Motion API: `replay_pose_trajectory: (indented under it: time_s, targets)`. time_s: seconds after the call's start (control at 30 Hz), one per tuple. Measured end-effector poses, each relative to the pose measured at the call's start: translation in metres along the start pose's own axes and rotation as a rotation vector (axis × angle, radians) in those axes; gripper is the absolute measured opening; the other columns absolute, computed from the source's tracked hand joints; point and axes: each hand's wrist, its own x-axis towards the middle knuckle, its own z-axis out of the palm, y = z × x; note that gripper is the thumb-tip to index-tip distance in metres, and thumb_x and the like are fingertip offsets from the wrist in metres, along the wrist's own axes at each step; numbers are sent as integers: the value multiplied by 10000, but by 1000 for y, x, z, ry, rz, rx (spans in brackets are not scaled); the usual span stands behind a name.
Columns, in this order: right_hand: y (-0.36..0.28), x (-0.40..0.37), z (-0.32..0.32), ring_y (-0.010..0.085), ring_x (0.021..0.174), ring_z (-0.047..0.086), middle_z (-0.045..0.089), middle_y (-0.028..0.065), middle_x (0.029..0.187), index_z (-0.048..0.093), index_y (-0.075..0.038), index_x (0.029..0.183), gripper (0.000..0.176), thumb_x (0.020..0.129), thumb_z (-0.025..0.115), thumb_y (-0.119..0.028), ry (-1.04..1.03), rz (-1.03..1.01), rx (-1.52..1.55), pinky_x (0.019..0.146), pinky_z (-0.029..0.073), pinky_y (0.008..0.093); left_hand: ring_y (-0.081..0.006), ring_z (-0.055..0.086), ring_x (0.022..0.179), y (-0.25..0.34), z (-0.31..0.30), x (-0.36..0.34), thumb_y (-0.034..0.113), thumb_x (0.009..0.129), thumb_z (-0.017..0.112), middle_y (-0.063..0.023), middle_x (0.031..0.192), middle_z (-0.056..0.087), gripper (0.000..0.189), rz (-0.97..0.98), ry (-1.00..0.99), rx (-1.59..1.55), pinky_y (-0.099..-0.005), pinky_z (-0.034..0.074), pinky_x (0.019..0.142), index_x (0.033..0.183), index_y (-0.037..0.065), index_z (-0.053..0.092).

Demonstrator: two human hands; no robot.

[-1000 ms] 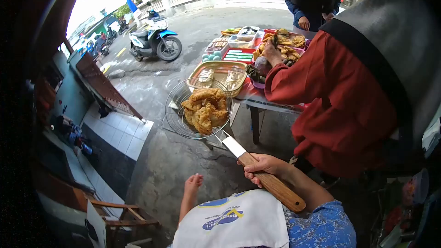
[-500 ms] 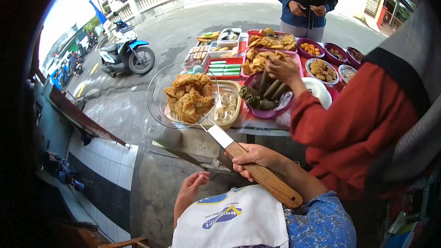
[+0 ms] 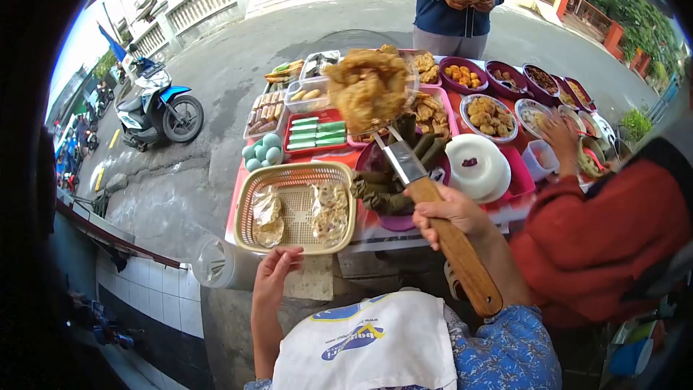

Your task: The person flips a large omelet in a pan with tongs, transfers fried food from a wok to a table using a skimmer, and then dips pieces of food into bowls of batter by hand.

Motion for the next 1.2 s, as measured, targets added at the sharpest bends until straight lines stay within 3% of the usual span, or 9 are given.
replay_pose_trajectory:
  time_s: [0.1,0.33,0.47,0.5,0.63,0.83,0.93,1.2]
  targets:
    - [-25,2,-41,112,463,494,471,62,675,338,-38,1101,358,788,500,-101,114,-23,-61,373,443,240,-87,501,832,11,14,42,168,851,459,-36,943,553,173,8,41,0,-231,404,730,928,27,525]
    - [-63,17,-144,120,466,503,482,53,650,367,-53,1013,290,774,520,-116,369,4,-259,383,451,257,-112,512,878,38,66,186,216,855,441,-31,975,548,231,106,-80,97,-244,410,732,989,44,515]
    - [-69,31,-179,128,456,501,482,52,637,369,-62,949,248,759,526,-96,429,56,-285,376,447,268,-125,493,887,38,106,280,265,853,439,-43,1068,504,316,-94,-107,92,-269,405,753,1082,50,478]
    - [-69,35,-187,129,452,499,482,52,632,367,-64,937,246,755,530,-92,442,67,-323,374,446,269,-110,500,801,32,115,305,305,853,432,-32,975,533,327,-71,-107,80,-242,408,688,1065,64,496]
    - [-61,48,-210,127,434,489,479,49,611,363,-62,929,243,749,526,-72,512,37,-473,368,432,263,-152,471,852,8,143,377,337,848,423,-44,1051,489,380,-179,-86,117,-291,406,716,1120,72,450]
    - [-56,47,-227,120,418,478,461,43,587,356,-57,924,212,765,492,-33,557,19,-574,369,419,248,-197,429,931,-6,182,425,382,842,406,-56,1180,395,445,-324,-83,138,-316,407,734,1194,112,377]
    - [-52,46,-238,116,415,476,460,42,587,354,-58,937,225,765,498,-36,561,36,-609,368,416,247,-187,433,881,-6,202,436,403,843,379,-61,1226,372,467,-300,-56,217,-295,411,693,1244,170,319]
    - [-43,40,-238,116,419,493,480,45,585,377,-44,957,238,758,506,-22,635,29,-608,376,411,245,-218,486,908,-29,207,463,354,817,444,-124,1183,427,517,-213,1,341,-328,437,631,1268,157,283]
